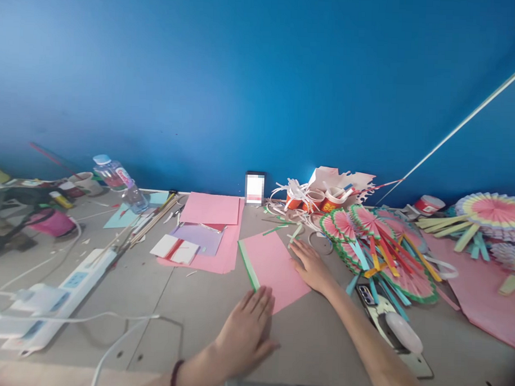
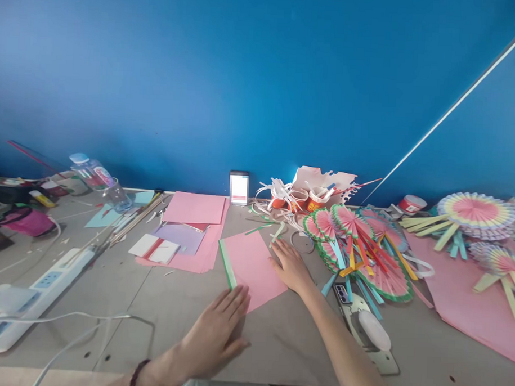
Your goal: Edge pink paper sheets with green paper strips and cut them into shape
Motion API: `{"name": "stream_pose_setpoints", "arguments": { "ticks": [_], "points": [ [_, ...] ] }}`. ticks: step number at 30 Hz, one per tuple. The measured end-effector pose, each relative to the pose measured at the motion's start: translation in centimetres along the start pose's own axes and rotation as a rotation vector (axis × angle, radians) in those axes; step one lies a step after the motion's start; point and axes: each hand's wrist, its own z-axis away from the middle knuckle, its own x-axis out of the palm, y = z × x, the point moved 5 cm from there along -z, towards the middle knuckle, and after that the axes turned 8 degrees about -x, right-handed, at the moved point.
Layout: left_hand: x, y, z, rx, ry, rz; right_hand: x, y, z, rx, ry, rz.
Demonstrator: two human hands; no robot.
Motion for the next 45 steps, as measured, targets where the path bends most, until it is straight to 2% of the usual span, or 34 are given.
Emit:
{"name": "stream_pose_setpoints", "arguments": {
  "ticks": [4,9,13,16,20,22,23,24,26,29,33,35,38,41,45],
  "points": [
    [-0.3,0.0,2.7,0.068,0.079,-0.013,-0.4,0.1,0.2,-0.027,0.056,-0.022],
    [-0.4,0.2,5.6,0.198,0.259,-0.044,-1.3,-0.9,0.1,-0.084,0.120,-0.045],
    [-0.6,0.8,7.6,0.217,0.480,-0.016,-2.2,-2.0,-0.1,-0.139,0.161,-0.063],
    [-1.5,0.9,8.3,0.286,0.468,0.013,-2.4,-2.3,-0.1,-0.151,0.178,-0.065],
    [-4.3,-1.6,6.7,0.245,0.426,-0.034,-2.0,-2.1,0.0,-0.150,0.188,-0.068],
    [-6.0,-4.0,4.9,0.127,0.499,-0.034,-1.8,-2.0,0.0,-0.148,0.187,-0.061],
    [-6.6,-5.5,3.8,0.014,0.516,-0.018,-1.8,-2.0,0.0,-0.147,0.187,-0.060],
    [-7.1,-7.0,2.7,-0.103,0.523,0.013,-1.8,-2.0,0.0,-0.147,0.190,-0.059],
    [-7.4,-9.6,0.5,-0.212,0.493,0.108,-1.9,-2.0,0.0,-0.144,0.201,-0.054],
    [-7.3,-13.4,-1.7,-0.337,0.520,0.252,-2.1,-1.8,-0.1,-0.114,0.224,-0.024],
    [-5.5,-17.2,-2.6,-0.434,0.489,0.430,-2.1,-1.3,-0.1,-0.059,0.251,0.024],
    [-4.5,-18.1,-2.3,-0.477,0.502,0.494,-2.1,-1.1,-0.2,-0.044,0.258,0.032],
    [-3.6,-18.2,-1.6,-0.545,0.520,0.535,-2.4,-1.5,-0.6,-0.033,0.254,0.008],
    [-3.5,-17.9,-1.2,-0.649,0.543,0.584,-2.8,-2.2,-1.3,-0.015,0.237,-0.043],
    [-4.0,-17.9,-1.1,-0.720,0.598,0.492,-2.8,-3.0,-3.3,-0.001,0.181,-0.094]
  ]
}}
